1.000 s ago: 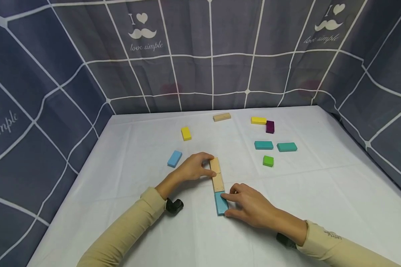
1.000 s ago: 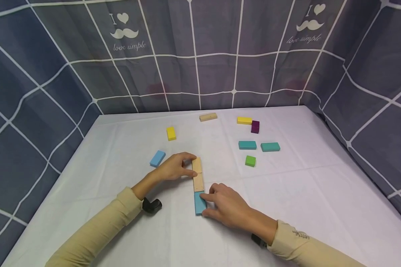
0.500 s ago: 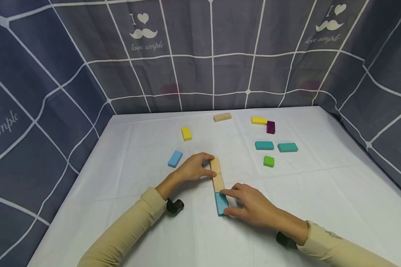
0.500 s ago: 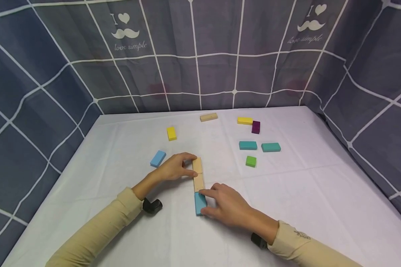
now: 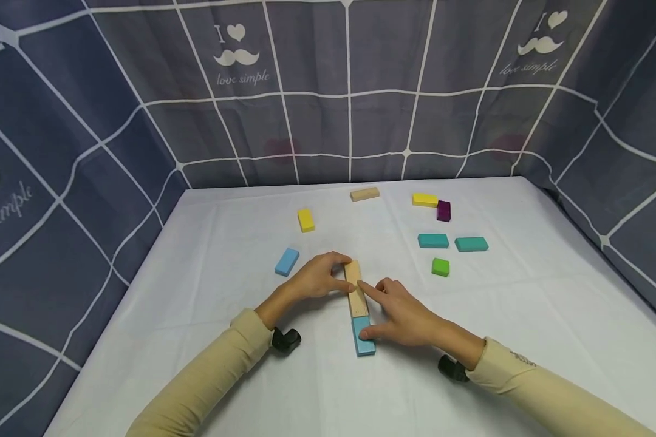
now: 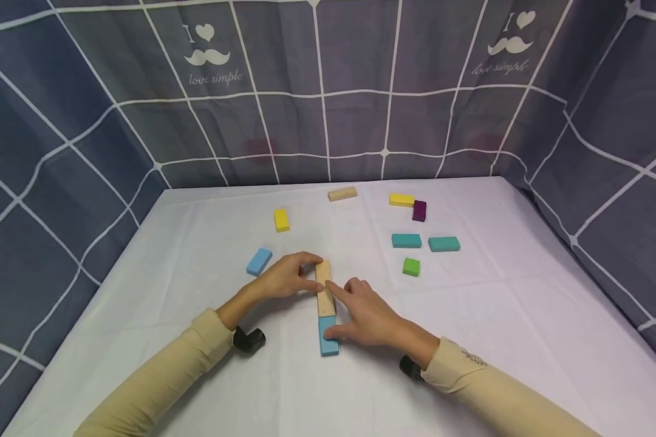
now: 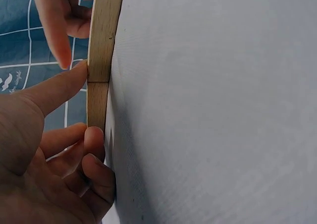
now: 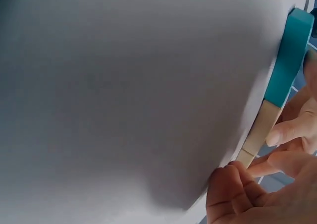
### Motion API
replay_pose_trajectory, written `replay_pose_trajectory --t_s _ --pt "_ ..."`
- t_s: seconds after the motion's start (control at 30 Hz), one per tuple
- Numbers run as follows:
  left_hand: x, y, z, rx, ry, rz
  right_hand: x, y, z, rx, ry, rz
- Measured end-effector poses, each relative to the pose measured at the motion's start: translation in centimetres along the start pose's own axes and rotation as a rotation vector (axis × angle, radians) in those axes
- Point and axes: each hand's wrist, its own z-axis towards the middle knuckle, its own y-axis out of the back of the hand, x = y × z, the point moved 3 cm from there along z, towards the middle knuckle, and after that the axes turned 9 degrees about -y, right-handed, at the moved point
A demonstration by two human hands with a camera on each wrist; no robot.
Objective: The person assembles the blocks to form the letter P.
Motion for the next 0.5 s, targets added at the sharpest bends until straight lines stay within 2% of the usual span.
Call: replay_pose_trajectory --t_s 0.33,0.5 --pt "-0.03 -0.19 0.15 0.008 0.011 0.003 -0.28 0.10 0.27 0.053 -0.028 -0.023" --pt "-0.03 -0.08 0.05 -0.011 -0.001 -0.008 -0.31 0.13 0.29 0.052 -0.027 -0.020"
